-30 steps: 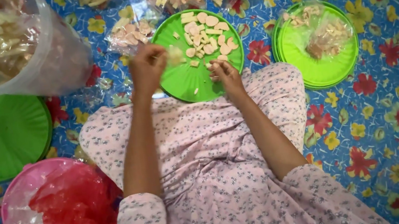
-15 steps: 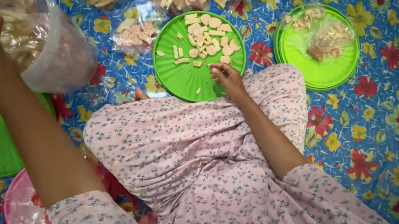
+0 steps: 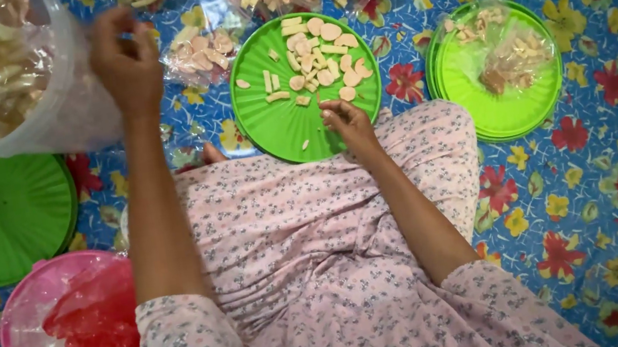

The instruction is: Packaging small food slices into plastic bags from a plate

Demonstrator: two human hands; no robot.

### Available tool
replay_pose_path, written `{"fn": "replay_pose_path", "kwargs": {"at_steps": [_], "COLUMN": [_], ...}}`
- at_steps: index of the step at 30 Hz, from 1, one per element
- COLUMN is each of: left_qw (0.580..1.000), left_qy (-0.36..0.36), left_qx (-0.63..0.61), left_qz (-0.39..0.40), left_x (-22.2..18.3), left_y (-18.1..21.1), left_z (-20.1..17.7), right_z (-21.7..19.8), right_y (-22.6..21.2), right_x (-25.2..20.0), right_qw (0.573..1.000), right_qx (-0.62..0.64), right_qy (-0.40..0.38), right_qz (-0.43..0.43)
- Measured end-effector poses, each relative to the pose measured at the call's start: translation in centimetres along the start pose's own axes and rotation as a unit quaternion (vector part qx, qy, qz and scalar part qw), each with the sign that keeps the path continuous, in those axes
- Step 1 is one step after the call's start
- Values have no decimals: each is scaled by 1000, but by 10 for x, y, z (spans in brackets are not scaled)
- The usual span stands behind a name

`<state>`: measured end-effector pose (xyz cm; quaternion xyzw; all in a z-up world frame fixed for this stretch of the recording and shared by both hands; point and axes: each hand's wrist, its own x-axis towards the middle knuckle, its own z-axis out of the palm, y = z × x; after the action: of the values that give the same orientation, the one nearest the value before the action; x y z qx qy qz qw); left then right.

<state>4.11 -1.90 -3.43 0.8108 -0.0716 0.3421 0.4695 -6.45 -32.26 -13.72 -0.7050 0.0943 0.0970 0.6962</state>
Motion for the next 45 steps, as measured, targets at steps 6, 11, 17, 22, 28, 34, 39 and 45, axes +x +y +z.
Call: {"fn": "replay_pose_path", "kwargs": {"at_steps": [6, 11, 17, 22, 28, 34, 39, 45], "left_qw": [968, 940, 898, 897, 941, 937, 953, 921], "left_qy": [-176, -224, -217, -239, -205, -184, -107, -168], "left_qx": [157, 256, 382, 368, 252, 159, 94, -168], "left_qz": [-85, -36, 17, -54, -93, -252, -266, -310], "left_x": [-46, -67, -75, -70, -85, -91, -73, -53], "left_y": [-83, -132, -136, -128, -152, -166, -136, -53], "left_z": [47, 65, 83, 88, 93, 98, 89, 62], "right_z": [3, 7, 7, 9, 4, 3, 1, 1], "right_y": [-3, -10, -12, -15, 4, 2, 8, 8], "right_x": [4, 6, 8, 8, 11, 8, 7, 5], "right_qw": [999, 998, 998, 997, 1000, 999, 999, 999], "right_qx": [-2, -15, -33, -33, 15, 8, 8, 2], "right_qy": [5, 4, 3, -1, -9, -11, -6, -4], "right_qz": [34, 54, 60, 68, -17, -33, -33, -44]}}
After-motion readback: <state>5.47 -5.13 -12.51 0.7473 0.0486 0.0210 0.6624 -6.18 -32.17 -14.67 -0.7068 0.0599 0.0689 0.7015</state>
